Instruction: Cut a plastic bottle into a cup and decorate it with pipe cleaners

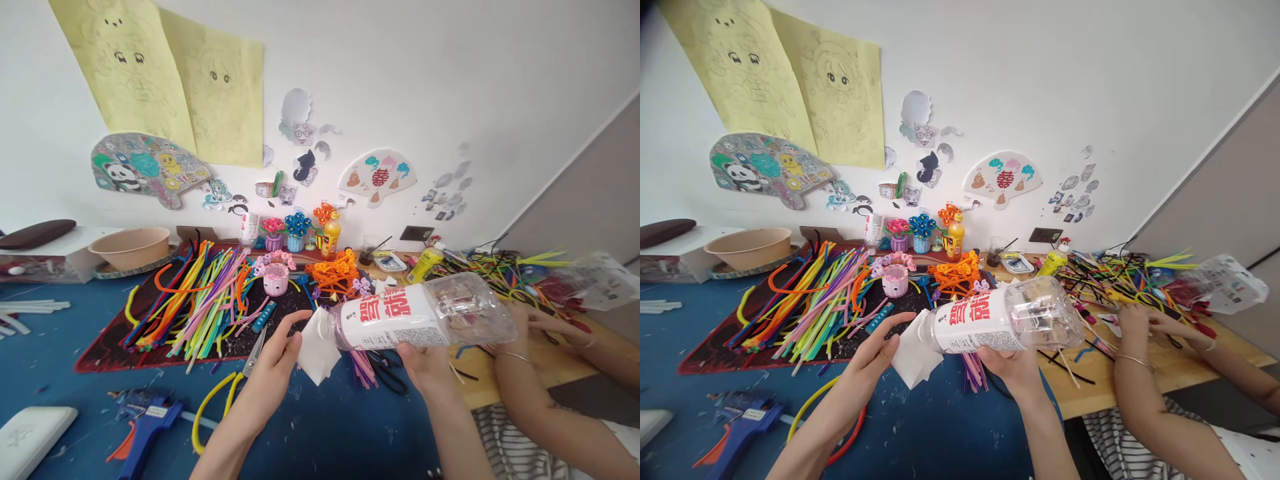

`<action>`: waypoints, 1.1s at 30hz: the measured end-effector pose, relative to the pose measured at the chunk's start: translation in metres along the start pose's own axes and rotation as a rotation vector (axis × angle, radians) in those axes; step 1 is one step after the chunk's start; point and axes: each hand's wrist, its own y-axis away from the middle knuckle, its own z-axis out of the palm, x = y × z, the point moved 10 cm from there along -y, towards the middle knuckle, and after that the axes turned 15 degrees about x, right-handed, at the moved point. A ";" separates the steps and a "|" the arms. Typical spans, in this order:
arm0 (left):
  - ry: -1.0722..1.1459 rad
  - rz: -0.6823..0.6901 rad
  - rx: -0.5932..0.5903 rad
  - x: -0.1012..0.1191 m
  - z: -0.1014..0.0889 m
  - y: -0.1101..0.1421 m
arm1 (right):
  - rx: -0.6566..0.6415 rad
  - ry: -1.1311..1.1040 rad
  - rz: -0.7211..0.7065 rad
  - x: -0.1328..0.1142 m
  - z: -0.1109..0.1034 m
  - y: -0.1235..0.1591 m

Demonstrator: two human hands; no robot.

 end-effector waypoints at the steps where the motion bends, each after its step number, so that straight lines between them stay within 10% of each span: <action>1: 0.001 0.000 -0.002 0.000 0.000 0.000 | -0.001 -0.008 0.000 0.001 -0.001 0.000; 10: 0.032 0.004 0.129 0.003 -0.014 -0.003 | 0.016 0.058 -0.010 -0.001 -0.025 0.004; 33: 0.247 -0.072 0.195 0.000 -0.018 -0.003 | -0.166 0.059 -0.119 -0.016 0.001 0.015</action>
